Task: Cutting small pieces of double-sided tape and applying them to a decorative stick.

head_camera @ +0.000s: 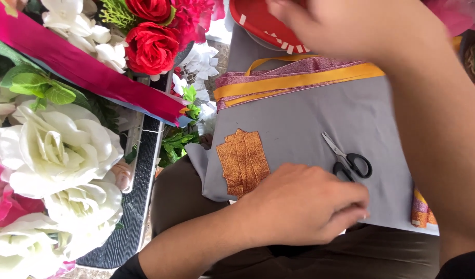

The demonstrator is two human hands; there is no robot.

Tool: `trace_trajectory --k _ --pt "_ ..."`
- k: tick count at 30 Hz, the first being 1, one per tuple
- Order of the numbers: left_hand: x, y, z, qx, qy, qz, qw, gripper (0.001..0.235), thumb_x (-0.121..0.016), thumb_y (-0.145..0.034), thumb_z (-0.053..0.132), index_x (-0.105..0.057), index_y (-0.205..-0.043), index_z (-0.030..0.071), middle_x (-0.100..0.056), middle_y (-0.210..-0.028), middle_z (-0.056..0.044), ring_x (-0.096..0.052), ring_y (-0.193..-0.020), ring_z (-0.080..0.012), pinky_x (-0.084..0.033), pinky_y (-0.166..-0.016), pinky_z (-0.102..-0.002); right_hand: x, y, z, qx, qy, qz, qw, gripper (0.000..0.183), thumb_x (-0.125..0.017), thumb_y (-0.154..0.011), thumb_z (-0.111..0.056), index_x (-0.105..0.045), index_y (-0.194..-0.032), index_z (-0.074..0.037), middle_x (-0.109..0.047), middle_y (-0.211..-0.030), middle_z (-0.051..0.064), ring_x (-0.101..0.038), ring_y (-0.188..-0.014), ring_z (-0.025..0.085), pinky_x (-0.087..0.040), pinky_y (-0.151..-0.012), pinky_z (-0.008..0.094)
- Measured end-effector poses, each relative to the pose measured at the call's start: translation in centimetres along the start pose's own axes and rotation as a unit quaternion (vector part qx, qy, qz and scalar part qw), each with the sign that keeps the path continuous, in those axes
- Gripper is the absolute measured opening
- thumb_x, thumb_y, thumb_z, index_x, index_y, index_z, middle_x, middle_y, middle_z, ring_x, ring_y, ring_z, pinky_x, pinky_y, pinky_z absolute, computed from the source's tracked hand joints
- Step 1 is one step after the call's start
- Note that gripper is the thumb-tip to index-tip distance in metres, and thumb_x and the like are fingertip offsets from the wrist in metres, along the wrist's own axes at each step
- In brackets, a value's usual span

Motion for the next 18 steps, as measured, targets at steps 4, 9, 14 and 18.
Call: trace_trajectory --k 4,9,14,18 --pt "0.3 0.2 -0.3 0.006 0.041 0.126 0.991 0.024 -0.047 -0.097 0.037 -0.064 -0.102 0.022 -0.076 -0.085 -0.003 -0.071 -0.08 -0.0341 -0.048 -0.055 -0.054 3.7 8.0 -4.3 -0.085 -0.228 0.079 0.967 0.02 -0.056 -0.118 -0.013 -0.064 -0.102 -0.004 -0.054 -0.076 0.002 -0.044 -0.065 0.016 -0.033 -0.064 0.034" --pt "0.7 0.2 0.3 0.029 0.058 0.175 0.983 0.02 -0.054 -0.09 0.034 -0.067 -0.101 0.022 -0.07 -0.073 0.002 -0.067 -0.069 -0.0256 -0.047 -0.056 -0.045 -0.1 18.2 -7.7 -0.261 -0.348 0.166 0.885 0.017 -0.062 -0.105 -0.005 -0.07 -0.116 0.005 -0.073 -0.091 0.011 -0.067 -0.069 0.015 -0.051 -0.074 0.027" --pt "-0.2 -0.7 0.0 0.025 0.004 0.195 0.981 0.028 -0.057 -0.087 0.027 -0.062 -0.114 0.018 -0.077 -0.094 -0.001 -0.071 -0.083 -0.0302 -0.05 -0.059 -0.047 -3.2 22.3 -10.1 -0.278 -0.472 0.193 0.814 0.025 -0.058 -0.097 -0.022 -0.07 -0.101 -0.001 -0.074 -0.084 0.009 -0.071 -0.071 0.015 -0.058 -0.071 0.025" --pt "-1.2 -1.6 -0.6 0.044 -0.029 0.202 0.978 0.022 -0.06 -0.091 0.022 -0.063 -0.112 0.02 -0.073 -0.082 -0.003 -0.069 -0.074 -0.0307 -0.046 -0.049 -0.048 -3.5 22.0 -10.3 -0.287 -0.467 0.169 0.819 0.036 -0.06 -0.093 -0.033 -0.071 -0.11 -0.004 -0.077 -0.085 0.004 -0.072 -0.073 0.011 -0.057 -0.073 0.024"
Point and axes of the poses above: each hand's wrist, its own y-axis away from the middle knuckle, its own x-axis out of the back of the hand, z = x × y, the point moved 1 cm from there along -y, towards the middle knuckle
